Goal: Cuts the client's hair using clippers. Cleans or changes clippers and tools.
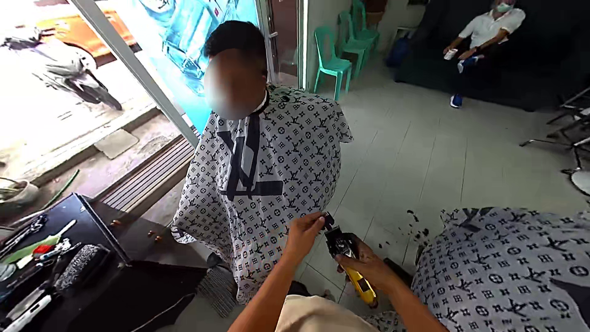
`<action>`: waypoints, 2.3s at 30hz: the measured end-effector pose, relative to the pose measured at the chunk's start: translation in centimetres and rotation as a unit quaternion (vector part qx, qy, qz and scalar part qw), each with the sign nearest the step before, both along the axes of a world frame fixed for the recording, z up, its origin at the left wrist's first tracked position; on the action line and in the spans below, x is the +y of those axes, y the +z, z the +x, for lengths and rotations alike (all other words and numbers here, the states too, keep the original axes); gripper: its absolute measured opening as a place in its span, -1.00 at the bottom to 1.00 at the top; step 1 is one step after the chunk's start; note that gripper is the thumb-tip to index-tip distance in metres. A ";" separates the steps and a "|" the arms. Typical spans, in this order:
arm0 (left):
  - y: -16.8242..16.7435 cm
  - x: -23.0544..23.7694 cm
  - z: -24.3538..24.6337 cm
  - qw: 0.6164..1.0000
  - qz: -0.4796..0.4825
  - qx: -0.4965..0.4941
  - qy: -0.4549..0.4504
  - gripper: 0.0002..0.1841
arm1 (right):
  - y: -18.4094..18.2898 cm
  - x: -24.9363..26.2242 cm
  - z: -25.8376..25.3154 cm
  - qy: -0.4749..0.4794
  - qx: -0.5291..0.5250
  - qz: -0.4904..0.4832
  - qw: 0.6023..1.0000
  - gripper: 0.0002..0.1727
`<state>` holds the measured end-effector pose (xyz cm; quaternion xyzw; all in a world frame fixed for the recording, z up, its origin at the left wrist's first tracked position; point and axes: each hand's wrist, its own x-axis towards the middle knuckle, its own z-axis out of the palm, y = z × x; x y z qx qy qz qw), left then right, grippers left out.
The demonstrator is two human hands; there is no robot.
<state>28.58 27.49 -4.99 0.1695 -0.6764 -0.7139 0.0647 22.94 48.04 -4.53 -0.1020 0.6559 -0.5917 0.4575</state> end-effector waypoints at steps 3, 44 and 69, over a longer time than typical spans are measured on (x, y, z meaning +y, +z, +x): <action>1.2 1.9 -4.7 1.000 -0.016 0.005 -0.018 -0.68 | 0.6 0.5 -6.4 0.038 0.074 0.012 0.996 -0.14; 22.9 -21.5 -39.9 0.677 -0.559 -0.096 0.469 -0.43 | 9.9 -44.8 -57.5 0.581 -0.042 -0.187 0.791 -0.53; 27.5 -31.8 -41.3 0.648 -0.512 -0.417 0.380 -0.15 | 10.7 -52.8 -57.0 0.633 -0.141 -0.284 0.706 -0.72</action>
